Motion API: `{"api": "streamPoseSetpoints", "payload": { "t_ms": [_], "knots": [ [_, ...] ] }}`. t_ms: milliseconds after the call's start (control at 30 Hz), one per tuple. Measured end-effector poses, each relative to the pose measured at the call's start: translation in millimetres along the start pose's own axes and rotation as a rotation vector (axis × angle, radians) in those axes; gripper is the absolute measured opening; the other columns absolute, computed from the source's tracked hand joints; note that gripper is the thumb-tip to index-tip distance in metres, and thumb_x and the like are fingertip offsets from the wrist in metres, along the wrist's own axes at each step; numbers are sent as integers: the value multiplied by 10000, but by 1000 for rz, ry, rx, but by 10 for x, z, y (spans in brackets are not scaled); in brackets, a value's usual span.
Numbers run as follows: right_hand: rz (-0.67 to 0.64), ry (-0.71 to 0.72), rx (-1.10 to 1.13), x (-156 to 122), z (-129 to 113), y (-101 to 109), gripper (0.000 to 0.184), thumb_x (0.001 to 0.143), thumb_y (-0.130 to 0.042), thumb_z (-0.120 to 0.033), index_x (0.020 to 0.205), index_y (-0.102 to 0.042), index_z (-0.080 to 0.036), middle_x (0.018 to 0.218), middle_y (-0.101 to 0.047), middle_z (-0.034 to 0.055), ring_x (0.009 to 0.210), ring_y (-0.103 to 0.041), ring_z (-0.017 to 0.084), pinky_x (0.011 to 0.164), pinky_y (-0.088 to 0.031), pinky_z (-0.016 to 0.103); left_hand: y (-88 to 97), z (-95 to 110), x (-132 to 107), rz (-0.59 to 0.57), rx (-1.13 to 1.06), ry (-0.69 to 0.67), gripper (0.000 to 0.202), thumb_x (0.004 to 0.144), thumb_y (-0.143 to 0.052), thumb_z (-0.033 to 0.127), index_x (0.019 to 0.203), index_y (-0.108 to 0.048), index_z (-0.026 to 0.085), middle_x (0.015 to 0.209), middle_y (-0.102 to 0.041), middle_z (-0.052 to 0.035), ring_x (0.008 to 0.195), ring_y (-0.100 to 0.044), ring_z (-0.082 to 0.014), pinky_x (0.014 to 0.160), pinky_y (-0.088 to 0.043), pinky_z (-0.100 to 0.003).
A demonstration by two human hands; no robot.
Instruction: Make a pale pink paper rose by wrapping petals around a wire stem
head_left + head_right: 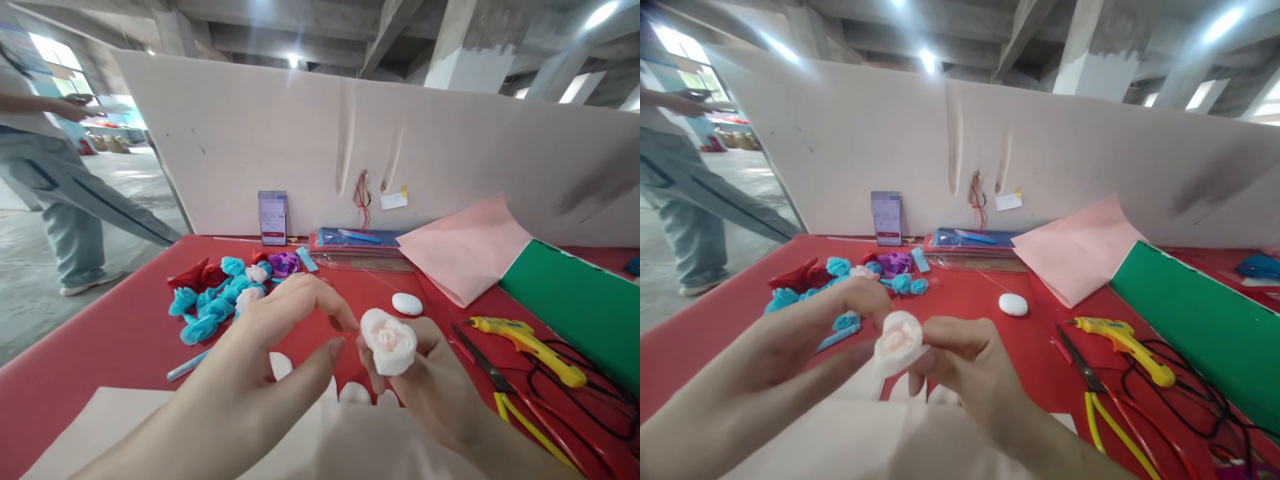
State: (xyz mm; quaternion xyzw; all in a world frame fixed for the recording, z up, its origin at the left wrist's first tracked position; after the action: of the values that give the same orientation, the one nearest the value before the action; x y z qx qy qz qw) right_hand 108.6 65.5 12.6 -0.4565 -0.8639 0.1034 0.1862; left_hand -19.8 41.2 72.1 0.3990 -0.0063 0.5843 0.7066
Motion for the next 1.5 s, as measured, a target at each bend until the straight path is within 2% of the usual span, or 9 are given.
{"api": "streamPoseSetpoints", "payload": {
  "t_ms": [100,267,500,667,833,967,1133,1233,1500],
  "knots": [
    [-34,-42,170,53,66,-5,160,760,-696,-372,723,-730,-219,642,-540,-10,589,-436,98,551,-349,226,-43,39,6,-64,-77,10,171,838,-452,144,842,-558,278,826,-638,83,780,-612,-96,667,-490,-142],
    [-39,-153,309,69,196,-45,180,729,-696,-327,619,-678,-185,590,-492,-17,565,-405,98,533,-329,218,-49,85,30,-7,-105,-33,117,817,-521,137,788,-576,236,769,-626,69,734,-602,-77,651,-479,-113],
    [-71,-189,402,50,218,-111,162,742,-665,-270,631,-638,-155,644,-479,-14,587,-405,90,615,-352,221,-94,14,35,-26,-226,55,135,803,-549,147,778,-620,259,752,-612,50,727,-597,-119,640,-486,-185],
    [-121,-155,402,36,203,-147,173,755,-647,-284,623,-637,-172,629,-450,-15,606,-401,112,656,-358,249,-108,-71,-14,-9,-231,114,94,805,-573,288,756,-629,230,691,-617,-1,742,-606,-200,632,-512,-285],
    [-132,-169,400,35,204,-158,181,743,-650,-322,625,-634,-185,657,-477,-4,669,-425,137,736,-360,285,-154,-155,-83,-15,-298,169,173,805,-590,370,733,-631,218,649,-600,-2,733,-608,-202,644,-517,-297],
    [-138,-182,414,40,210,-172,163,757,-652,-292,638,-635,-182,648,-457,-16,651,-405,121,707,-358,269,-212,-168,-63,-46,-449,237,189,821,-591,354,708,-628,206,662,-606,0,720,-609,-182,645,-518,-278],
    [-164,-159,487,37,211,-197,137,769,-653,-271,682,-652,-165,634,-424,-24,626,-393,102,654,-366,228,-338,-143,-26,-144,-809,305,133,864,-580,257,744,-620,218,732,-582,46,712,-592,-87,675,-504,-161],
    [-206,-147,544,22,207,-224,149,814,-604,-236,728,-686,-146,665,-440,-14,624,-397,89,662,-375,205,-406,-155,-42,-202,-970,352,116,866,-591,239,757,-626,217,726,-580,51,719,-586,-67,684,-496,-128],
    [-259,-124,566,17,188,-238,186,849,-557,-231,765,-708,-160,627,-412,-20,593,-348,88,667,-366,188,-449,-197,-76,-236,-1091,423,116,853,-612,290,777,-626,204,731,-608,36,728,-604,-84,699,-505,-162]
  ]
}}
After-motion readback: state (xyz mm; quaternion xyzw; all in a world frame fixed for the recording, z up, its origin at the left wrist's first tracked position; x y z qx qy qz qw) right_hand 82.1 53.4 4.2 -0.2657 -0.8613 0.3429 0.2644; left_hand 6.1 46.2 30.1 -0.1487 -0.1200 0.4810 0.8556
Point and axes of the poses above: each hand's wrist, its own x-axis towards the middle knuckle, its own y-axis out of the back of the hand, z = x × y, the point moved 6 cm from there along x, towards the middle knuckle
